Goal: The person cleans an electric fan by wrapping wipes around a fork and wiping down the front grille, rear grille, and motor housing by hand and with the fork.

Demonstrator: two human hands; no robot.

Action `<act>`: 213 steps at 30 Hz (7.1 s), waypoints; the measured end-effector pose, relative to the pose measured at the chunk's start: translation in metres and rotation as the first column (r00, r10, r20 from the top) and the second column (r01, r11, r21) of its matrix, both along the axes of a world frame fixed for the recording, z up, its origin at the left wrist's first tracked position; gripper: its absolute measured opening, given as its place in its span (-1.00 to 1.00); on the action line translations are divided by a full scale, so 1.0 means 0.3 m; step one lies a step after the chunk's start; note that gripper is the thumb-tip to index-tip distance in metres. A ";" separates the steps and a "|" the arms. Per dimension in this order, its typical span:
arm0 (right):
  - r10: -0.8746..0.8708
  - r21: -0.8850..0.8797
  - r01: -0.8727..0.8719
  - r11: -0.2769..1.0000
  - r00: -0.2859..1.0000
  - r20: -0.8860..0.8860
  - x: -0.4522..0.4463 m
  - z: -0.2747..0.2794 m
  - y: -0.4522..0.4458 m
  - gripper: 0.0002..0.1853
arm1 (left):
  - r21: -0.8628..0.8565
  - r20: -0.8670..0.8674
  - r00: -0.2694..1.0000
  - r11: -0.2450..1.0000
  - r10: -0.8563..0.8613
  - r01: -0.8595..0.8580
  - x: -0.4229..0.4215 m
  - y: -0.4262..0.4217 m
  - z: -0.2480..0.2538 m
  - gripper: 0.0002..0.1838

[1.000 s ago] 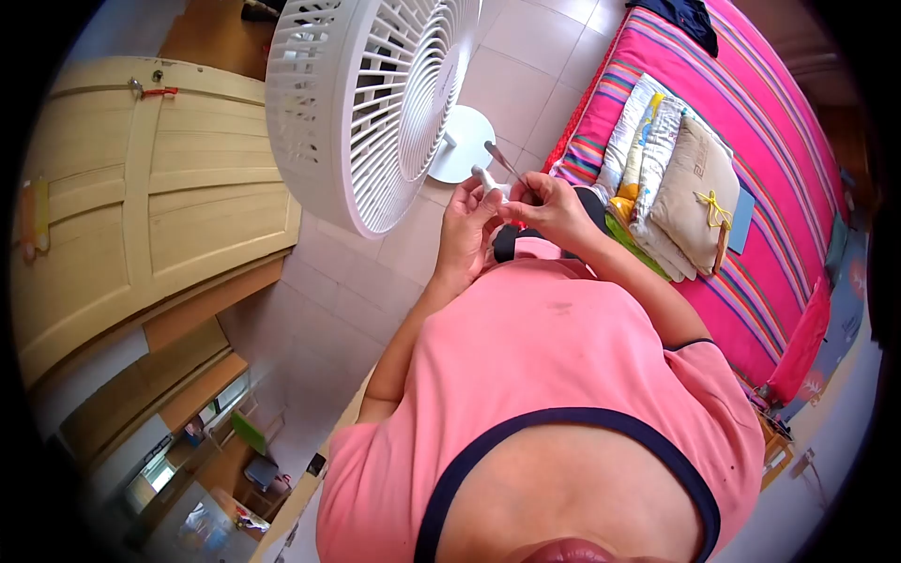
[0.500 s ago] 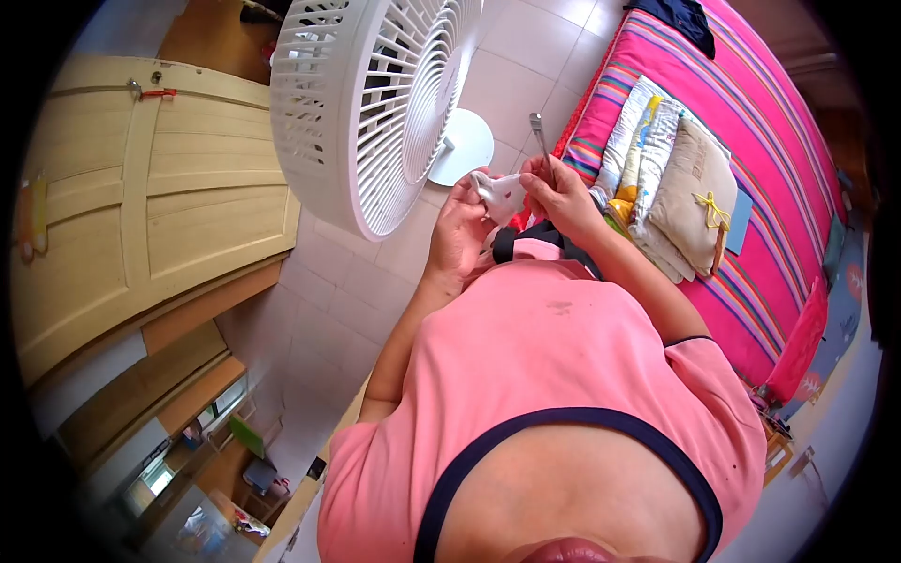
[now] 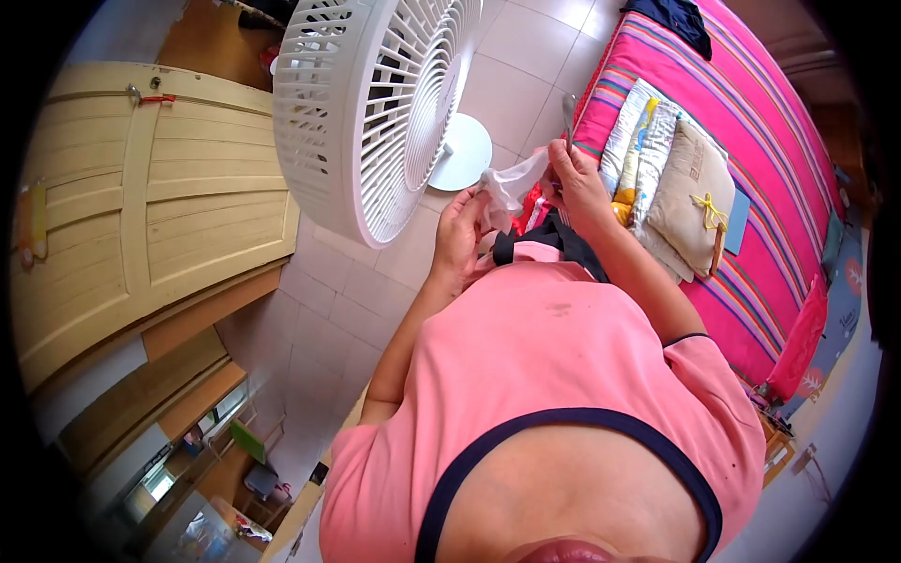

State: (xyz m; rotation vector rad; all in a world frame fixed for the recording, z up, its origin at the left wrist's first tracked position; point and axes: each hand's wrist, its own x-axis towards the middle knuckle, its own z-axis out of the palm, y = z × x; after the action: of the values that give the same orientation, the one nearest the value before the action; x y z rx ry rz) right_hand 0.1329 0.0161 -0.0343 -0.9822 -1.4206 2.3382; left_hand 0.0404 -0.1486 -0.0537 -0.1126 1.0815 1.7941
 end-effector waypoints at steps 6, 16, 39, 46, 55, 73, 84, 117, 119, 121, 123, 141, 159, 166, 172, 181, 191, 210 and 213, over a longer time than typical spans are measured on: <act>0.081 0.088 -0.080 0.993 0.997 0.001 -0.018 0.037 -0.050 -0.66 | -0.025 0.001 0.993 0.993 -0.114 0.114 -0.014 -0.018 -0.018 -0.74; 0.147 0.472 -0.161 0.867 0.987 0.067 -0.046 -0.042 -0.104 -0.75 | 0.048 -0.012 0.999 0.998 0.040 -0.039 0.012 0.019 0.110 -0.67; 0.134 0.747 -0.514 0.421 0.850 0.510 0.047 0.009 -0.023 -0.36 | -0.022 -0.203 0.954 0.973 0.219 -0.228 -0.005 0.006 0.008 -0.82; 0.170 0.775 -0.540 0.327 0.841 0.514 0.015 0.021 -0.022 -0.35 | -0.024 -0.185 0.976 0.992 0.117 -0.124 -0.010 0.008 0.030 -0.79; 0.201 0.837 -0.517 0.179 0.852 0.483 0.022 0.012 -0.017 -0.38 | 0.001 -0.207 0.969 0.990 0.135 -0.138 -0.032 -0.009 0.017 -0.80; 0.270 0.741 -0.407 0.534 0.913 0.307 0.053 0.069 -0.055 -0.63 | 0.161 -0.056 0.997 0.986 0.057 -0.047 -0.005 -0.030 0.020 -0.67; 0.314 0.478 -0.263 0.838 0.949 -0.027 0.036 0.081 -0.103 -0.72 | 0.181 -0.082 0.995 0.983 0.051 -0.036 0.036 -0.020 0.037 -0.70; 0.525 -0.515 -0.649 0.560 0.759 -0.386 0.015 0.092 -0.060 -0.75 | 0.048 -0.441 0.898 0.999 0.013 0.009 0.033 -0.033 0.150 -0.77; 0.541 -0.510 -0.666 0.545 0.744 -0.393 -0.001 0.068 -0.065 -0.73 | 0.018 -0.527 0.847 0.998 0.066 -0.066 0.036 -0.033 0.120 -0.78; 0.452 0.179 -0.450 0.875 0.892 0.030 -0.009 0.110 -0.120 -0.72 | -0.011 -0.610 0.785 0.989 0.108 -0.144 0.042 -0.032 0.109 -0.78; 0.438 0.447 -0.413 0.794 0.898 0.051 0.006 0.094 -0.132 -0.77 | -0.084 -0.727 0.675 0.959 0.127 -0.270 0.044 -0.028 0.106 -0.79; 0.317 -0.128 -0.324 0.937 0.946 -0.071 0.010 0.089 -0.136 -0.86 | 0.010 -0.233 0.968 0.995 0.094 -0.094 0.036 -0.026 0.089 -0.77; 0.113 -0.649 -0.227 0.726 0.970 -0.214 0.026 0.044 -0.094 -0.86 | -0.117 -0.537 0.843 0.986 0.037 -0.118 0.065 0.016 0.089 -0.74; 0.148 -0.473 -0.161 0.866 0.987 -0.065 0.008 0.069 -0.118 -0.72 | -0.206 -0.973 0.150 0.955 -0.177 -0.212 0.071 0.010 0.085 -0.85; 0.180 -0.267 -0.177 0.947 0.984 -0.016 0.008 0.050 -0.112 -0.81 | -0.137 -0.981 0.144 0.989 -0.128 -0.059 0.027 -0.025 0.106 -0.89; 0.197 -0.269 -0.192 0.944 0.980 -0.008 0.016 0.063 -0.104 -0.81 | -0.057 -0.582 0.808 0.986 0.096 -0.158 0.029 -0.009 0.098 -0.77; 0.075 -0.430 -0.122 0.894 0.989 -0.124 0.034 0.032 -0.069 -0.82 | -0.008 -0.361 0.924 0.990 0.129 -0.142 0.024 0.002 0.094 -0.79; 0.111 -0.277 -0.150 0.949 0.982 -0.151 0.080 0.047 -0.033 -0.81 | 0.076 -0.282 0.957 0.993 -0.063 0.088 -0.027 0.039 0.060 -0.58; 0.173 -0.244 -0.216 0.945 0.967 -0.186 0.068 0.065 -0.021 -0.80 | -0.014 -0.343 0.904 0.964 -0.255 0.266 -0.035 0.039 0.073 -0.57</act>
State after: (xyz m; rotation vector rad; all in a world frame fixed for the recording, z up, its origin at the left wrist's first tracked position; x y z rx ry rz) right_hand 0.1534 0.0098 -0.0147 -0.7150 -1.2176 2.7365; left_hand 0.0299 -0.1369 -0.0317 0.3647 1.2444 1.6197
